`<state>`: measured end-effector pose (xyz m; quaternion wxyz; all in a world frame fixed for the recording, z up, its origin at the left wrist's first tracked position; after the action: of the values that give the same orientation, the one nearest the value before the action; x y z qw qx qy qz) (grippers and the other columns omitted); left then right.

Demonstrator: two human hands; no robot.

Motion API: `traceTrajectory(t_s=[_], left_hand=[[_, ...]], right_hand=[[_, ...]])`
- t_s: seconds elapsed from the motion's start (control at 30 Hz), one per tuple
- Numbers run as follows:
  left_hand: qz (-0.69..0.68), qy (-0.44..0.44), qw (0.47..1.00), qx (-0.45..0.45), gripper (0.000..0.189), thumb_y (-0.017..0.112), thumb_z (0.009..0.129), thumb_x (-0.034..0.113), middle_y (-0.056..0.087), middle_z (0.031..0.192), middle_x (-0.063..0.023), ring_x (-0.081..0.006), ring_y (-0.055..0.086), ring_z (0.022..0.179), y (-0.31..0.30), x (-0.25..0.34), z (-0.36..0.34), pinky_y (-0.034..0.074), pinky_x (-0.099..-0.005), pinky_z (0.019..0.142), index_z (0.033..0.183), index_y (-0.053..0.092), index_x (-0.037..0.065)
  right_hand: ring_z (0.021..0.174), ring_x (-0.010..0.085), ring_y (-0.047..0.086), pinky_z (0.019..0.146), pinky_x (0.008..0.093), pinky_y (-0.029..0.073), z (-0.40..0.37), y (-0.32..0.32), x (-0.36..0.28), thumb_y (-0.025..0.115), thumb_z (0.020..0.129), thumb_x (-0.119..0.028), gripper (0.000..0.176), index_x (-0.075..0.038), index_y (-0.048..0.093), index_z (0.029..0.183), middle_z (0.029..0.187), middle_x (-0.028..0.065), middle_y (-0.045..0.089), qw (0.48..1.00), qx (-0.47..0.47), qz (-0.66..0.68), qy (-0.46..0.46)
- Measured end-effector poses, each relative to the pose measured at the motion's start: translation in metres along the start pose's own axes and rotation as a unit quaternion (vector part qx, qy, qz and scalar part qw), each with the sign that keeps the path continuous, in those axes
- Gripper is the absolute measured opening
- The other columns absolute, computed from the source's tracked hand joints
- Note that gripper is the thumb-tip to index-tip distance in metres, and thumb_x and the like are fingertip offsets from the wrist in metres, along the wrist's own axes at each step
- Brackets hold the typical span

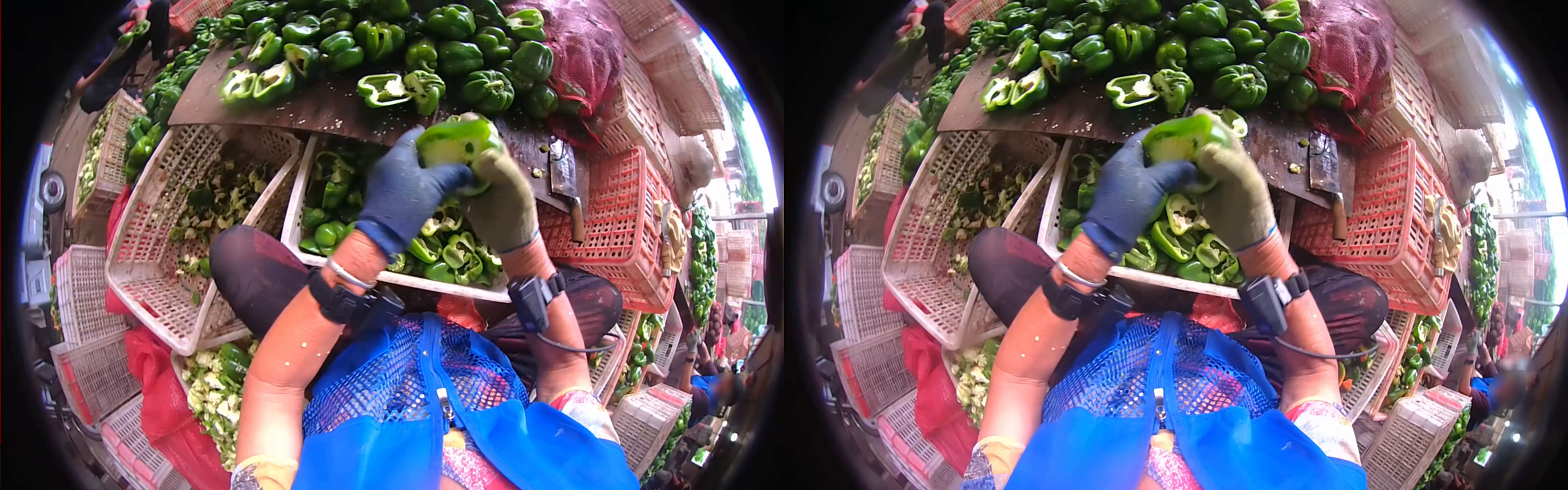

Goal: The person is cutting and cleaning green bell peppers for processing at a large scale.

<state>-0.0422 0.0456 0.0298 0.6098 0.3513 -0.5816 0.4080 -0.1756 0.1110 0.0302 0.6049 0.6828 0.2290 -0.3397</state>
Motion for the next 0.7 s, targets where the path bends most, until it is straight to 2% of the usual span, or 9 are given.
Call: traceTrajectory(t_s=[0.03, 0.13, 0.2, 0.3, 0.43, 0.53, 0.57, 0.63, 0.7], left_hand=[[-0.022, 0.001, 1.0, 0.012, 0.059, 0.088, 0.073, 0.027, 0.074, 0.092, -0.0134, -0.0219, 0.072, 0.083, 0.003, -0.007, -0.003, 0.057, -0.0357, 0.076, 0.119, 0.065, -0.002], [0.027, 0.002, 1.0, 0.005, 0.049, 0.084, 0.079, 0.023, 0.074, 0.1, -0.0116, -0.0185, 0.071, 0.091, -0.007, -0.013, -0.025, 0.057, -0.0332, 0.082, 0.117, 0.065, -0.001], [0.14, 0.069, 0.988, -0.005, 0.049, 0.085, 0.078, 0.026, 0.074, 0.099, -0.0136, -0.0211, 0.073, 0.09, -0.012, -0.003, -0.041, 0.057, -0.0338, 0.08, 0.117, 0.067, 0.002], [0.262, 0.199, 0.944, -0.022, 0.043, 0.082, 0.076, 0.025, 0.073, 0.095, -0.0161, -0.0305, 0.073, 0.085, -0.014, 0.007, -0.052, 0.058, -0.0382, 0.074, 0.114, 0.069, 0.01], [0.34, 0.264, 0.903, -0.005, 0.035, 0.077, 0.076, 0.019, 0.072, 0.089, -0.013, -0.0346, 0.071, 0.077, -0.019, 0.007, -0.058, 0.056, -0.0429, 0.066, 0.11, 0.071, 0.014], [0.362, 0.256, 0.896, 0.011, 0.033, 0.074, 0.076, 0.017, 0.073, 0.084, -0.0137, -0.0341, 0.071, 0.075, -0.017, -0.009, -0.057, 0.057, -0.0425, 0.065, 0.11, 0.072, 0.015], [0.362, 0.2, 0.91, 0.001, 0.033, 0.074, 0.078, 0.02, 0.073, 0.086, -0.0153, -0.0356, 0.072, 0.077, -0.018, -0.018, -0.053, 0.057, -0.0434, 0.068, 0.111, 0.072, 0.015], [0.343, 0.11, 0.932, 0.029, 0.033, 0.076, 0.079, 0.024, 0.074, 0.09, -0.016, -0.037, 0.072, 0.081, -0.025, -0.032, -0.041, 0.057, -0.0443, 0.071, 0.111, 0.072, 0.014], [0.33, 0.082, 0.939, 0.044, 0.035, 0.078, 0.079, 0.026, 0.074, 0.094, -0.0174, -0.0376, 0.072, 0.085, -0.027, -0.05, -0.027, 0.058, -0.044, 0.074, 0.111, 0.073, 0.013]], right_hand=[[0.121, 0.0202, 0.058, 0.096, 0.0351, 0.052, -0.013, 0.009, 0.0, 0.066, 0.09, -0.023, 0.069, -0.007, 0.04, 0.152, 0.135, 0.0109, 0.056, 0.997, 0.021, -0.076, 0.017], [0.107, 0.0156, 0.062, 0.089, 0.0317, 0.054, -0.03, 0.016, -0.011, 0.072, 0.085, -0.019, 0.069, -0.004, 0.046, 0.148, 0.124, 0.01, 0.063, 0.966, 0.016, -0.253, 0.052], [0.092, 0.0128, 0.065, 0.084, 0.0292, 0.055, -0.038, 0.019, -0.018, 0.076, 0.082, -0.017, 0.066, -0.002, 0.053, 0.143, 0.114, 0.0088, 0.068, 0.921, -0.012, -0.384, 0.064], [0.082, 0.01, 0.065, 0.073, 0.0273, 0.056, -0.043, 0.019, -0.008, 0.076, 0.082, -0.014, 0.066, -0.004, 0.053, 0.144, 0.111, 0.006, 0.07, 0.897, -0.062, -0.422, 0.118], [0.075, 0.0143, 0.067, 0.061, 0.0311, 0.059, -0.061, 0.013, 0.02, 0.071, 0.084, -0.011, 0.063, -0.005, 0.052, 0.143, 0.108, 0.0061, 0.069, 0.958, 0.03, -0.224, 0.178], [0.072, 0.0197, 0.068, 0.053, 0.0372, 0.059, -0.066, 0.002, 0.051, 0.067, 0.083, -0.006, 0.062, -0.006, 0.051, 0.143, 0.113, 0.0091, 0.067, 0.983, 0.074, -0.087, 0.147], [0.076, 0.0211, 0.069, 0.053, 0.0387, 0.06, -0.067, -0.002, 0.057, 0.066, 0.083, -0.005, 0.063, -0.008, 0.051, 0.144, 0.112, 0.0091, 0.067, 0.983, 0.044, -0.051, 0.171], [0.079, 0.0222, 0.07, 0.054, 0.0395, 0.061, -0.072, 0.001, 0.069, 0.064, 0.083, -0.003, 0.064, -0.011, 0.05, 0.145, 0.112, 0.0094, 0.066, 0.983, 0.11, -0.006, 0.149], [0.083, 0.021, 0.069, 0.057, 0.0396, 0.061, -0.065, 0.003, 0.073, 0.068, 0.08, -0.002, 0.065, -0.012, 0.053, 0.144, 0.112, 0.0082, 0.065, 0.98, 0.147, -0.06, 0.115]])
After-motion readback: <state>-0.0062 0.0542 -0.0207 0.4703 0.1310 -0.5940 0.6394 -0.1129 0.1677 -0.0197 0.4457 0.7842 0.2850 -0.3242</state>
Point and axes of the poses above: each hand's wrist, its own z-axis towards the middle knuckle, its own y-axis out of the palm, x = y × z, the point moved 4 cm from there along z, towards the middle knuckle
